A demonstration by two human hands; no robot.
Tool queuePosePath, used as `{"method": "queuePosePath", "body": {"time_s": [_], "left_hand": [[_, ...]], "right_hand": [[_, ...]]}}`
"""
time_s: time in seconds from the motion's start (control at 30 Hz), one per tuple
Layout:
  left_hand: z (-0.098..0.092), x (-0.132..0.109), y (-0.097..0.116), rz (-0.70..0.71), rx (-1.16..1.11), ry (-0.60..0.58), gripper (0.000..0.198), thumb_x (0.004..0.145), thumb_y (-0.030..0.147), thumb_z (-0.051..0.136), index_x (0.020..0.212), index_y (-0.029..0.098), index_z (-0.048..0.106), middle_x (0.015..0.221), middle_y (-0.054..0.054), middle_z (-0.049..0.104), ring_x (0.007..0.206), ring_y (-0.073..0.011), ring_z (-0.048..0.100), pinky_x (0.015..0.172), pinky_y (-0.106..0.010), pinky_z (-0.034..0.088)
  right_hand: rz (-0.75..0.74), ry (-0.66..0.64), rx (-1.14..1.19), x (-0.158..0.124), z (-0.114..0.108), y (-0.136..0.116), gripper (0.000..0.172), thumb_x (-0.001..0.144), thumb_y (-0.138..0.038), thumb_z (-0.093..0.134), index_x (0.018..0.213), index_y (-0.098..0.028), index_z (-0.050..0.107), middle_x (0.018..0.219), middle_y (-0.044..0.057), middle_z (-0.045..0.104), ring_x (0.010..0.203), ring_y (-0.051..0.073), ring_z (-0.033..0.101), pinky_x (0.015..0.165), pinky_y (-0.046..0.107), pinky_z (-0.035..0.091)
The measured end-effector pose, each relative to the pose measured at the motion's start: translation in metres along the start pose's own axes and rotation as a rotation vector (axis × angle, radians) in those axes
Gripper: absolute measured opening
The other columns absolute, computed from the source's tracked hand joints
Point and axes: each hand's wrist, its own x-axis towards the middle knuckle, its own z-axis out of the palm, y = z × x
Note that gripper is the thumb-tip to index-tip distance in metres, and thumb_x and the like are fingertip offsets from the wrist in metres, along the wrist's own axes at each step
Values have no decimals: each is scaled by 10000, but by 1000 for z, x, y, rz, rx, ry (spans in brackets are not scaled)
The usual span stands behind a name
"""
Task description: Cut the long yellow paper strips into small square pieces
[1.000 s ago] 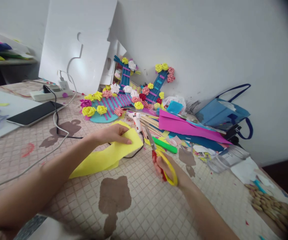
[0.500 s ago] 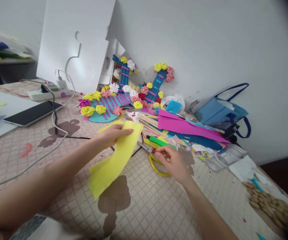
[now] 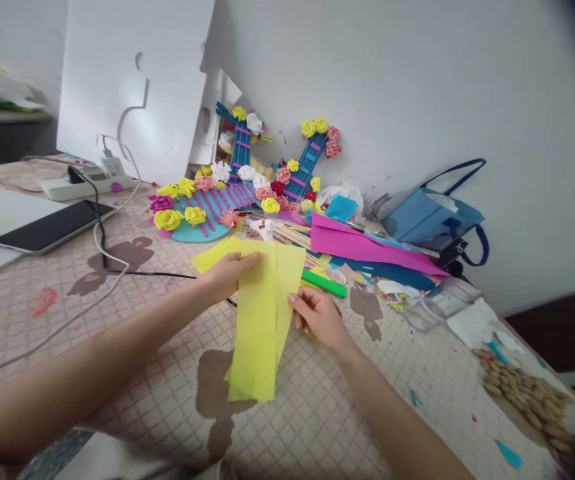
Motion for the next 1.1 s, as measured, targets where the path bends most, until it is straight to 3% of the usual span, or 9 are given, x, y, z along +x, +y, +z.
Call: {"method": "queuePosePath", "body": {"time_s": [0.17,0.3,0.37,0.47,0.6,0.7,0.87,1.0,1.1], "left_hand": [[-4,0,8,26,-44,-33,154,836,171,533,847,85,661,865,-113,702,718,-172,663,713,-283,531],[-6,0,10,9,-68,-120,177,847,184,518,900,92,660,924,-120,695,748,-171,663,743,-282,528],[-6,-1,12,-21,-90,-150,190,858,177,497,930,90,650,935,-123,692,755,-171,664,739,-279,529],[-4,-3,15,-76,-115,-153,207,873,156,459,964,87,631,919,-120,695,746,-165,664,724,-271,529],[-6,-2,16,-140,-119,-129,191,874,161,459,940,94,625,871,-100,700,709,-154,660,700,-259,526],[-9,1,13,-141,-118,-103,156,859,155,488,904,99,626,827,-86,702,683,-147,659,686,-249,524],[-8,0,7,-126,-112,-111,136,847,137,506,859,107,638,791,-74,706,677,-142,665,688,-241,522],[0,-7,2,-117,-75,-176,157,845,170,521,900,107,655,840,-83,712,713,-153,670,696,-243,516],[5,-11,-1,-101,-45,-165,162,839,176,530,892,94,658,874,-100,709,750,-160,667,712,-244,508]], "right_hand": [[-50,224,-172,7,-35,1,280,783,-448,538,697,-182,513,458,-60,454,361,74,372,352,182,276],[-322,558,-499,4,-41,-2,248,813,-342,514,1004,-185,541,778,29,568,569,124,500,522,248,421],[-436,503,-572,0,-31,-2,268,845,-269,464,1102,-204,505,865,48,562,653,144,527,586,274,451],[-623,282,-653,-4,-10,2,347,849,-165,436,1183,-251,471,1024,73,532,904,186,548,731,326,479],[-801,108,-888,-8,10,2,423,814,-124,512,1163,-363,521,1358,36,327,1258,266,314,968,465,354],[-878,-51,-891,-12,14,-1,311,810,-121,536,1030,-332,604,1369,9,378,1283,266,277,987,487,324],[-792,-114,-539,-15,17,-4,132,827,-197,518,885,-247,625,1060,57,625,1178,251,417,944,489,364],[-552,87,-340,-15,22,-6,92,814,-255,540,839,-224,623,1142,65,553,1123,234,456,963,446,350],[-393,164,-219,-14,24,-6,207,806,-305,556,987,-220,607,1183,82,481,1120,217,457,958,391,373]]}}
